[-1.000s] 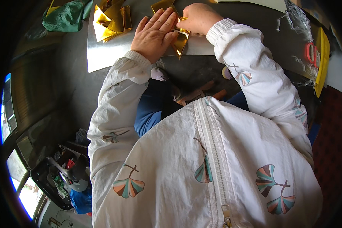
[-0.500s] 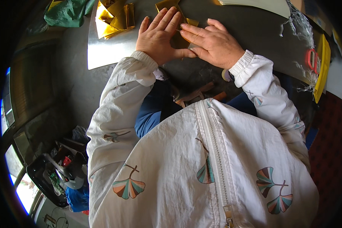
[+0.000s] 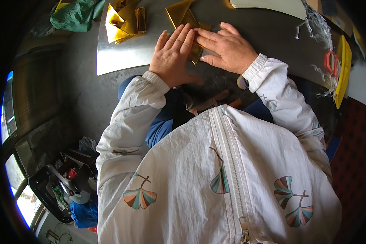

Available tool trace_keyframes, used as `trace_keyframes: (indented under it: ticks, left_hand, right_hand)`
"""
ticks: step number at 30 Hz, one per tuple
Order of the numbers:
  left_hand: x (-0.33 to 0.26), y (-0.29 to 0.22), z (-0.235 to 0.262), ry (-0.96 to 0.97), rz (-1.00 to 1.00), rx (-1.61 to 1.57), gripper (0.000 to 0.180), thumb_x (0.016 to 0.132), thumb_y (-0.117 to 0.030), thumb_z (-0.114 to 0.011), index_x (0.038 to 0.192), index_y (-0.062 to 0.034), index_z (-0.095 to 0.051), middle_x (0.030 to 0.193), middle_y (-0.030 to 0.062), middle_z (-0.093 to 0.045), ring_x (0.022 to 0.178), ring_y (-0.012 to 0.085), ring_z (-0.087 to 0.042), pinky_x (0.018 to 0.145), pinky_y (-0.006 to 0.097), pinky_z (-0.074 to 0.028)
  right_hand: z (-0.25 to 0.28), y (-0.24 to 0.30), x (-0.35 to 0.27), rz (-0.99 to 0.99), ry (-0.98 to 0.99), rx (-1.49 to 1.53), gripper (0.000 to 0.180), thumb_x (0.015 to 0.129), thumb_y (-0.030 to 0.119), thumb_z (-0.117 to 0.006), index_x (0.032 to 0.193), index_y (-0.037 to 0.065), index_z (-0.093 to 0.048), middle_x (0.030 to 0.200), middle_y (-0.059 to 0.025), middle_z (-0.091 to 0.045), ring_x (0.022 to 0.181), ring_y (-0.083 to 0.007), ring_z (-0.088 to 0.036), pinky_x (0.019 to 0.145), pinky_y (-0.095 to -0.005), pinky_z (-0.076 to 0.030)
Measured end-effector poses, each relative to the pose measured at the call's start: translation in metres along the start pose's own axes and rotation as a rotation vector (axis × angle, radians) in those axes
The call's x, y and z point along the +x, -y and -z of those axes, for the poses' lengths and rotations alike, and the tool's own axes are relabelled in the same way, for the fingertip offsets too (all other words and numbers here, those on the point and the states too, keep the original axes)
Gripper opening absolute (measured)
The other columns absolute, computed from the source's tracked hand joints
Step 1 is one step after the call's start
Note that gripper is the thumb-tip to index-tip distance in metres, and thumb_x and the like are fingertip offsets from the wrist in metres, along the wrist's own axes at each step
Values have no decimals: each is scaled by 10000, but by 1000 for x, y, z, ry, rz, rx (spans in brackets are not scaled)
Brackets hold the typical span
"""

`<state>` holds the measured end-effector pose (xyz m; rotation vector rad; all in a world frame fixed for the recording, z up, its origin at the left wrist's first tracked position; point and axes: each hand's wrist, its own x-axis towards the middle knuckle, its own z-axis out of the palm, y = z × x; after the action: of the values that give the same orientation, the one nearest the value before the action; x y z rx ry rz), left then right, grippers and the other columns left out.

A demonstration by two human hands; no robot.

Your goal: The person folds a gold-colored sheet of paper by hand into a small triangular packet, repeating the process with a second sheet. The finished packets are placed on the table next to a stack of similar items.

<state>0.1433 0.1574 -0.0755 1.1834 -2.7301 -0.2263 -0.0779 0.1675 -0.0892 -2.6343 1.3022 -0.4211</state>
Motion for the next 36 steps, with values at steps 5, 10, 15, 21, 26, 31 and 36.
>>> trace_keyframes:
  ticks: [5, 10, 15, 21, 26, 31, 36]
  left_hand:
    - [-3, 11, 2, -91, 31, -14, 1060, 629, -409, -844, 1487, -76, -317, 1547, 122, -313, 1439, 264, -287, 1166, 483, -188]
    - [-1, 10, 3, -108, 42, -75, 916, 663, -461, -784, 1419, -72, -445, 1502, 85, -402, 1409, 241, -340, 1146, 473, -240]
    - [-3, 11, 4, -139, 38, -85, 762, 717, -413, -754, 1367, -91, -519, 1458, 73, -463, 1381, 238, -387, 1135, 479, -262]
    - [2, 16, -1, -261, 20, -83, 437, 792, -250, -703, 1199, -97, -652, 1319, 59, -596, 1283, 222, -510, 1088, 491, -329]
    - [4, 14, -4, -334, 23, -87, 291, 816, -167, -677, 1098, -98, -698, 1230, 53, -651, 1235, 223, -553, 1054, 466, -379]
    - [11, 11, -4, -425, 98, -207, 183, 824, -144, -684, 997, -88, -701, 1110, 51, -688, 1125, 235, -618, 961, 415, -445]
    - [18, 7, -3, -531, 194, -330, 153, 821, -124, -702, 967, -83, -694, 1023, 52, -705, 1027, 242, -658, 868, 380, -458]
  right_hand:
    - [5, 1, 0, 23, 26, 10, 618, 873, 476, -615, 1387, 150, -505, 1489, -16, -423, 1045, -255, -590, 1160, -459, -231]
    - [10, 12, -1, -15, 30, -9, 763, 809, 473, -697, 1434, 121, -435, 1495, -38, -410, 984, -235, -590, 1143, -484, -250]
    - [9, 17, -2, -35, -35, 47, 703, 809, 465, -695, 1386, 116, -495, 1476, -42, -438, 999, -227, -601, 1135, -496, -256]
    - [6, 10, 1, -60, -89, 246, 500, 840, 305, -689, 1292, 122, -582, 1392, -37, -534, 1041, -218, -625, 1119, -469, -263]
    - [2, 7, 10, -102, -219, 322, 293, 853, 146, -681, 1145, 129, -669, 1212, -21, -666, 1013, -192, -656, 1061, -429, -318]
    - [1, 10, 22, -192, -347, 390, 192, 854, 81, -677, 1043, 110, -694, 1013, -31, -728, 875, -183, -674, 951, -377, -395]
    - [4, 12, 31, -346, -378, 421, 83, 847, 106, -699, 918, 64, -703, 778, -56, -702, 687, -207, -634, 776, -335, -460]
